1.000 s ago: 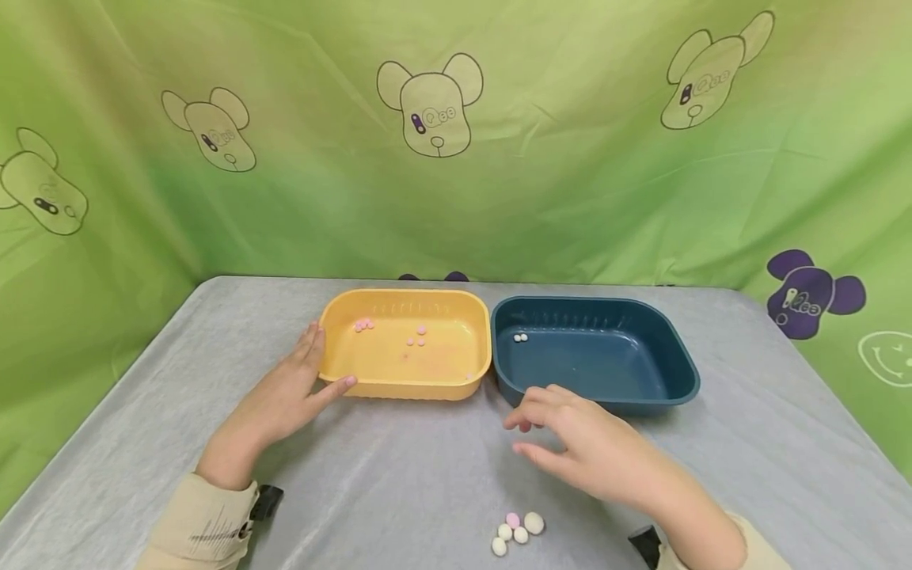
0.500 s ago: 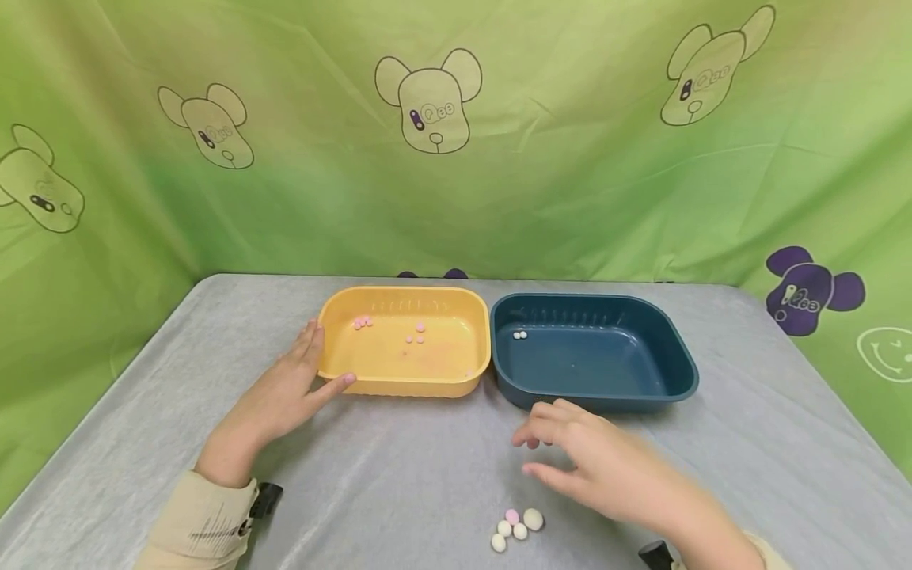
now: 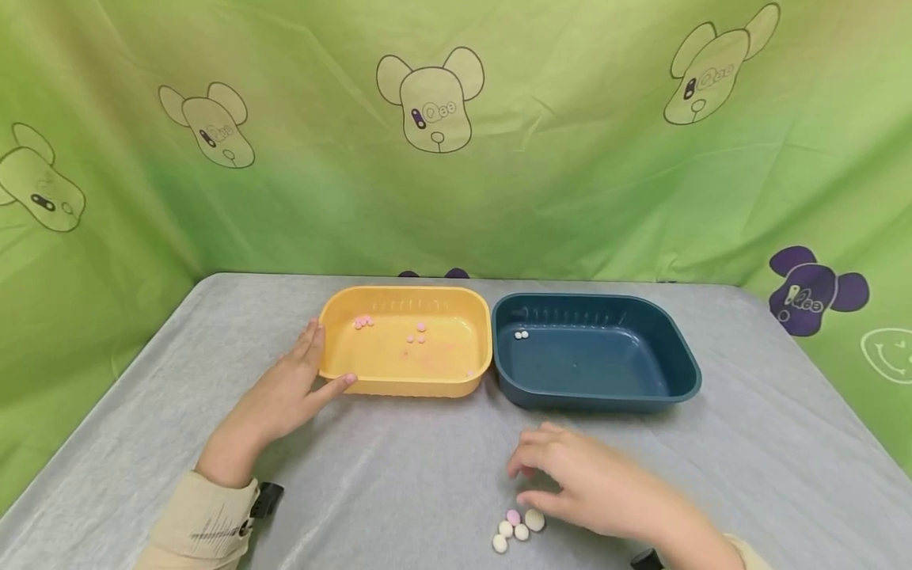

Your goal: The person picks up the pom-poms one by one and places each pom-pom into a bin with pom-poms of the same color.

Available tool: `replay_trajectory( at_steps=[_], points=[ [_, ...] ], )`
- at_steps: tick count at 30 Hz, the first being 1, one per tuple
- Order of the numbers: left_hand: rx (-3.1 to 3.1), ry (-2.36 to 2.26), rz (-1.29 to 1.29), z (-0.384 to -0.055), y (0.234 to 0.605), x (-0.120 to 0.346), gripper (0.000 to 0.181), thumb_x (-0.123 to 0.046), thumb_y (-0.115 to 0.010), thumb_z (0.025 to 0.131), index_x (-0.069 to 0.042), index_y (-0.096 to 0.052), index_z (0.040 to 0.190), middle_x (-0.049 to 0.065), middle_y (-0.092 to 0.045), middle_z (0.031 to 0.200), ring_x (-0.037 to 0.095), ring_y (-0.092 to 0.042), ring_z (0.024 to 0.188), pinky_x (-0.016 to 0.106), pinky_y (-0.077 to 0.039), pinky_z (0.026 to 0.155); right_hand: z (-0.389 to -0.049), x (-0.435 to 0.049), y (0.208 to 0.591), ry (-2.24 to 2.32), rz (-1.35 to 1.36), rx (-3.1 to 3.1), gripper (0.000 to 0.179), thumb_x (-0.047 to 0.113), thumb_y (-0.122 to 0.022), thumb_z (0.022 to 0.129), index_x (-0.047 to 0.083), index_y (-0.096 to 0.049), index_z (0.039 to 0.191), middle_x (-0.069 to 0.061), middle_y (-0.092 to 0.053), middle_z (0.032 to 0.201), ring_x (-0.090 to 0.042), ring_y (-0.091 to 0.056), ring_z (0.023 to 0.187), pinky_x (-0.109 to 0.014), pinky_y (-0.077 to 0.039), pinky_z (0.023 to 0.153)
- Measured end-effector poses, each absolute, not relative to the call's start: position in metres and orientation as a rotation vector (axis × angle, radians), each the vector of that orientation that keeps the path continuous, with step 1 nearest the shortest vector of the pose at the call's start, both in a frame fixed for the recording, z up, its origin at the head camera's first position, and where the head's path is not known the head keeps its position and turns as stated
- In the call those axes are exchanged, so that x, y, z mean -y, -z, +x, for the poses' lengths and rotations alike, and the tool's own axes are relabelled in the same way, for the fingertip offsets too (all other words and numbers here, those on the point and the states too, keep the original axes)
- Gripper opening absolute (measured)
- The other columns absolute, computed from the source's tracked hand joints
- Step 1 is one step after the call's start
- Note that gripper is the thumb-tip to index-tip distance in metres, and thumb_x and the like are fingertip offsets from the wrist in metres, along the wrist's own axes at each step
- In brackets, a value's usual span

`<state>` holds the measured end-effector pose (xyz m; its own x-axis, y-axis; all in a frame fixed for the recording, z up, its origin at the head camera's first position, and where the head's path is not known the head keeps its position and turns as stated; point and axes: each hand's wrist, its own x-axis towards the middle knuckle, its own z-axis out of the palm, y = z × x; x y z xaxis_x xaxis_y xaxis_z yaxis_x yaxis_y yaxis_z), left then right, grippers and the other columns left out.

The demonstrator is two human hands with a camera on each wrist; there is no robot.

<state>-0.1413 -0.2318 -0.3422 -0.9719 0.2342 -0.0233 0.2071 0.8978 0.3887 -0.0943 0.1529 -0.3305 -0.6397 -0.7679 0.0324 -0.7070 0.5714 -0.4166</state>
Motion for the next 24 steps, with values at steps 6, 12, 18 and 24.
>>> replay_trajectory(
  at_steps=[6, 12, 18, 24],
  points=[
    [-3.001, -0.583, 0.353, -0.1424, 0.3408, 0.2318, 0.096, -0.059, -0.045, 0.100, 0.013, -0.012, 0.153, 0.029, -0.005, 0.163, 0.045, -0.013, 0.151, 0.060, -0.021, 0.121, -0.0922, -0.1486, 0.3343, 0.593, -1.257, -2.613, 0.011, 0.029, -0.074, 0.088, 0.027, -0.070, 0.098, 0.020, -0.059, 0.095, -0.001, -0.054, 0.091, -0.024, -0.052, 0.077],
    [-2.998, -0.593, 0.350, -0.1421, 0.3414, 0.2310, 0.096, -0.059, -0.045, 0.100, 0.014, -0.012, 0.153, 0.029, -0.005, 0.163, 0.045, -0.014, 0.151, 0.061, -0.021, 0.121, -0.0894, -0.1477, 0.3341, 0.575, -1.181, -2.576, 0.011, 0.034, -0.075, 0.087, 0.030, -0.070, 0.096, 0.022, -0.058, 0.094, 0.002, -0.052, 0.092, -0.023, -0.051, 0.076],
    [-2.990, -0.603, 0.356, -0.1415, 0.3420, 0.2301, 0.096, -0.059, -0.045, 0.100, 0.013, -0.012, 0.153, 0.029, -0.005, 0.163, 0.045, -0.014, 0.151, 0.061, -0.022, 0.120, -0.0900, -0.1457, 0.3381, 0.541, -1.137, -2.438, 0.011, 0.032, -0.075, 0.087, 0.033, -0.071, 0.098, 0.025, -0.055, 0.093, 0.004, -0.046, 0.089, -0.020, -0.048, 0.076],
    [-2.984, -0.601, 0.350, -0.1408, 0.3418, 0.2313, 0.097, -0.061, -0.044, 0.100, 0.013, -0.010, 0.153, 0.028, -0.003, 0.164, 0.045, -0.013, 0.151, 0.061, -0.021, 0.120, -0.0896, -0.1452, 0.3396, 0.541, -1.166, -2.402, 0.016, 0.025, -0.076, 0.085, 0.034, -0.072, 0.098, 0.025, -0.051, 0.088, 0.005, -0.043, 0.086, -0.015, -0.044, 0.076]
  ],
)
